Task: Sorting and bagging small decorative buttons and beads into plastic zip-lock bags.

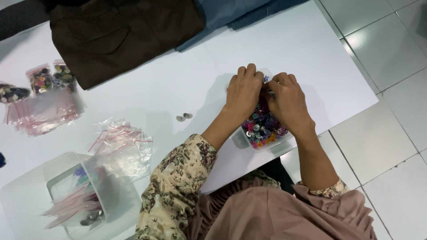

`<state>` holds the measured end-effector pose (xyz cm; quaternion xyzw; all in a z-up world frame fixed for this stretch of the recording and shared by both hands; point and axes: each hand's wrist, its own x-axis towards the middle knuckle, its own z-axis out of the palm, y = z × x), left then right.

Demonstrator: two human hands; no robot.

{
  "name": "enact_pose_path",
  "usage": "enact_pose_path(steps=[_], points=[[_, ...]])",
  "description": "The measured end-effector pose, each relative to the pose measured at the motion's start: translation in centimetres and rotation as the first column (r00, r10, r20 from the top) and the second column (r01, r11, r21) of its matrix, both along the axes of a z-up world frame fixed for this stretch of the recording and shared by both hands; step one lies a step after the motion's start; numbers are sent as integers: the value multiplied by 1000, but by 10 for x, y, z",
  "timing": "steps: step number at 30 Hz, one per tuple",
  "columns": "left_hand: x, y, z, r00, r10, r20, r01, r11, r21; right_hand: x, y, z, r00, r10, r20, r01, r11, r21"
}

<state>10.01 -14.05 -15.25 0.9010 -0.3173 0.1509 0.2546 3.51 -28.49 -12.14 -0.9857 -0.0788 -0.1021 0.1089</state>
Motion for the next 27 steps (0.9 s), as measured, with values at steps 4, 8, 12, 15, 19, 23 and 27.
enact_pose_path(steps=[4,8,12,15,19,23,27], points=[[1,5,1,995,-22,-94,19,999,-38,-1,-8,-8,1000,-10,-16,12,988,154],[-6,25,22,948,-100,-302,49,984,-173,-11,-1,5,999,-33,13,25,928,372],[-21,62,50,869,-148,-473,-14,946,-323,-19,10,17,999,-34,32,13,859,512],[-38,98,61,839,-116,-531,-105,924,-369,-26,33,29,999,-10,44,-16,824,566],[-63,156,74,773,-160,-614,-221,839,-497,-39,78,39,990,88,109,-137,755,641],[-83,204,58,732,-105,-673,-344,795,-499,-46,126,36,968,161,190,-247,714,655],[-98,233,35,673,-38,-739,-449,773,-448,-46,163,13,954,244,173,-295,672,679]])
